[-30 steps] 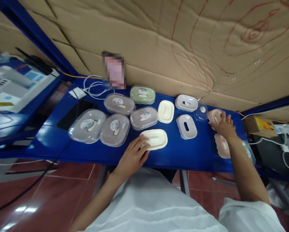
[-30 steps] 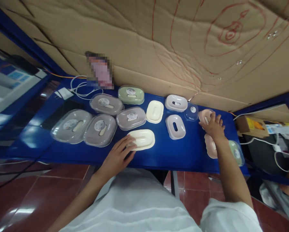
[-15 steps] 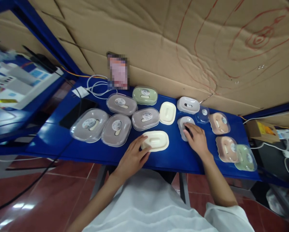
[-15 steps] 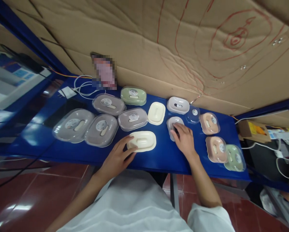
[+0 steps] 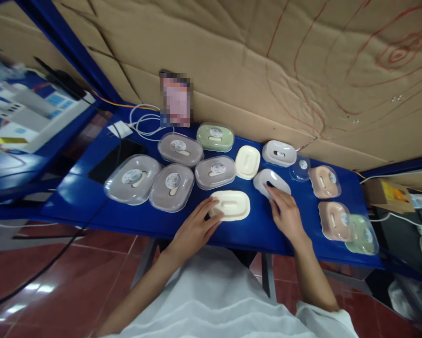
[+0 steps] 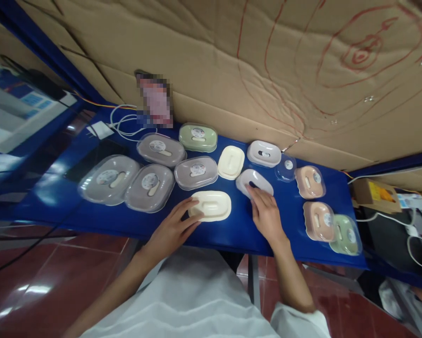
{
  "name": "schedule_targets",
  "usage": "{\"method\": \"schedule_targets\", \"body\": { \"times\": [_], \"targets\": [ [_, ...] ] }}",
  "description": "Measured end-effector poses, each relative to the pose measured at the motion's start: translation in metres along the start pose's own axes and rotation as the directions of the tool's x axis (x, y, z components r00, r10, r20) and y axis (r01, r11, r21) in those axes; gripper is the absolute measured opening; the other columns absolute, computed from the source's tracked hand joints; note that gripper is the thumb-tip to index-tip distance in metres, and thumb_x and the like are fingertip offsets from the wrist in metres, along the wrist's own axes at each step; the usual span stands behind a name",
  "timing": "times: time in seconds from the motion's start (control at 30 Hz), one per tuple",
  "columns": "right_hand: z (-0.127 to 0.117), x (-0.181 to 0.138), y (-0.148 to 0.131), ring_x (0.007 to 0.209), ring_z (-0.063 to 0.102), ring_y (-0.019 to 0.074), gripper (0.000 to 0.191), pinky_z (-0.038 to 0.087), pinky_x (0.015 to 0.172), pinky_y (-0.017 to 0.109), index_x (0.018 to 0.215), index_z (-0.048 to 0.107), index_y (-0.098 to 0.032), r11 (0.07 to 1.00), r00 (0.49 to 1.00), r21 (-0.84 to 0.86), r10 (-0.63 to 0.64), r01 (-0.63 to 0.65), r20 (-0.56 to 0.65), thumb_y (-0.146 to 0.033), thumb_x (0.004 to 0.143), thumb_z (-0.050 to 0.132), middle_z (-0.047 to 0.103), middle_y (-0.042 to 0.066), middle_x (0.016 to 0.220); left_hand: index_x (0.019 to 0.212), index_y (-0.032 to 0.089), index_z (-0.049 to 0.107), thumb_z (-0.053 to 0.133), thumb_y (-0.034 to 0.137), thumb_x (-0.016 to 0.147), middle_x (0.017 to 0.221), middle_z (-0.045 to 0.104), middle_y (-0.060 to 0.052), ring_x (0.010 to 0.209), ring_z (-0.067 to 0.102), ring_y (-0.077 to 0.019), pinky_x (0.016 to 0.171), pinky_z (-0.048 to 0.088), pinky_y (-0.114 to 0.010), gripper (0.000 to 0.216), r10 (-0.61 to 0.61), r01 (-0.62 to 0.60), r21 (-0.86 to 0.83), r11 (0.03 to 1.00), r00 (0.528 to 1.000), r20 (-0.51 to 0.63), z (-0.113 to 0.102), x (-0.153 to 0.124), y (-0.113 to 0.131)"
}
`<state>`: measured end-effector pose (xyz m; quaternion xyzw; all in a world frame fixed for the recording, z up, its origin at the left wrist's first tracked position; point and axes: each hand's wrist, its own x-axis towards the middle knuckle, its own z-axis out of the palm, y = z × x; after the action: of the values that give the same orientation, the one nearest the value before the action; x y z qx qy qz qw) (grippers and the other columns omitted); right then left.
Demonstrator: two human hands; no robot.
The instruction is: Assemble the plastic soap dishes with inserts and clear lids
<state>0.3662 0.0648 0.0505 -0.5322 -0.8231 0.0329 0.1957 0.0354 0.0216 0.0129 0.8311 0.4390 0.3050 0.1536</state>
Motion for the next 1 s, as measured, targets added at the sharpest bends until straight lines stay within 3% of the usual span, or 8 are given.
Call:
{"method": "schedule_targets", "body": {
  "times": [0.13,0.2,0.3,0.47,0.63,0.73,0.83,1.0],
  "targets": [
    [-0.005,-0.015,-0.039,0.136,0.067,0.0232,0.064,0.052,0.116,0.049,0.163,0.047,-0.031,0.959,0.969,0.189,-0.230,0.211,0.089,-0.005,0.104,0.045,0.072,0.006,0.145,0.155,0.028,0.054,0.067,0.023,0.104,0.170,0.041,-0.019,0.141,0.063,-0.0316,0.105,0.066,-0.044,0.053,-0.053,0.054,0.009,0.999,0.998,-0.038,0.001,-0.004,0.000],
    [-0.001,-0.016,-0.062,0.138,0.066,0.0213,0.066,0.052,0.119,0.048,0.164,0.046,-0.029,0.927,0.932,0.244,-0.327,0.283,0.160,-0.003,0.103,0.043,0.071,0.006,0.147,0.160,0.031,0.050,0.069,0.021,0.103,0.175,0.033,-0.017,0.148,0.057,-0.0349,0.112,0.062,-0.050,0.061,-0.019,0.020,0.022,1.000,0.999,-0.048,0.000,-0.004,0.000],
    [0.008,-0.009,-0.080,0.142,0.063,0.0208,0.062,0.049,0.123,0.048,0.162,0.050,-0.027,0.908,0.901,0.260,-0.385,0.330,0.199,-0.004,0.105,0.042,0.068,0.006,0.151,0.156,0.031,0.055,0.068,0.017,0.102,0.172,0.042,-0.013,0.159,0.043,-0.0361,0.122,0.053,-0.056,0.058,0.053,-0.053,0.027,0.998,0.999,0.008,0.000,-0.001,-0.002],
    [0.008,0.019,-0.043,0.137,0.066,0.0227,0.044,0.052,0.121,0.047,0.152,0.061,-0.027,0.910,0.931,0.244,-0.359,0.334,0.065,-0.021,0.109,0.053,0.073,0.007,0.143,0.147,0.024,0.062,0.066,0.020,0.105,0.165,0.053,-0.013,0.160,0.042,-0.0324,0.124,0.051,-0.054,0.043,0.050,-0.051,0.040,0.998,0.999,0.011,0.002,0.002,-0.003],
    [-0.014,0.043,0.010,0.156,0.048,0.0333,0.047,0.042,0.127,0.061,0.156,0.059,-0.025,0.999,0.998,-0.028,-0.040,0.038,-0.042,-0.036,0.111,0.052,0.058,0.012,0.162,0.141,0.027,0.067,0.064,0.021,0.104,0.165,0.053,-0.012,0.157,0.046,-0.0340,0.123,0.051,-0.055,0.038,0.014,-0.014,0.105,0.994,1.000,0.007,-0.002,0.005,0.004],
    [-0.012,0.034,0.002,0.157,0.048,0.0321,0.052,0.043,0.127,0.059,0.159,0.055,-0.027,0.986,0.986,0.001,-0.165,0.165,0.039,-0.044,0.109,0.056,0.055,0.012,0.165,0.141,0.025,0.068,0.061,0.020,0.105,0.164,0.054,-0.012,0.155,0.049,-0.0339,0.125,0.048,-0.056,0.037,0.059,-0.064,0.140,0.988,0.998,0.037,-0.003,0.011,0.006],
    [0.008,0.013,-0.024,0.154,0.051,0.0287,0.056,0.044,0.128,0.054,0.159,0.054,-0.027,0.924,0.909,0.073,-0.382,0.375,0.164,-0.044,0.107,0.064,0.057,0.011,0.163,0.142,0.021,0.067,0.059,0.019,0.105,0.158,0.061,-0.013,0.153,0.052,-0.0326,0.126,0.048,-0.054,0.038,0.134,-0.140,0.140,0.980,0.990,0.053,0.000,0.016,0.004],
    [0.027,0.000,-0.023,0.154,0.052,0.0257,0.051,0.043,0.129,0.052,0.158,0.055,-0.031,0.913,0.891,0.044,-0.405,0.405,0.205,-0.033,0.108,0.062,0.061,0.008,0.160,0.149,0.024,0.063,0.060,0.014,0.104,0.155,0.064,-0.010,0.156,0.049,-0.0302,0.126,0.049,-0.053,0.046,0.162,-0.167,0.064,0.984,0.984,0.078,0.008,0.019,-0.003]
  ]
}}
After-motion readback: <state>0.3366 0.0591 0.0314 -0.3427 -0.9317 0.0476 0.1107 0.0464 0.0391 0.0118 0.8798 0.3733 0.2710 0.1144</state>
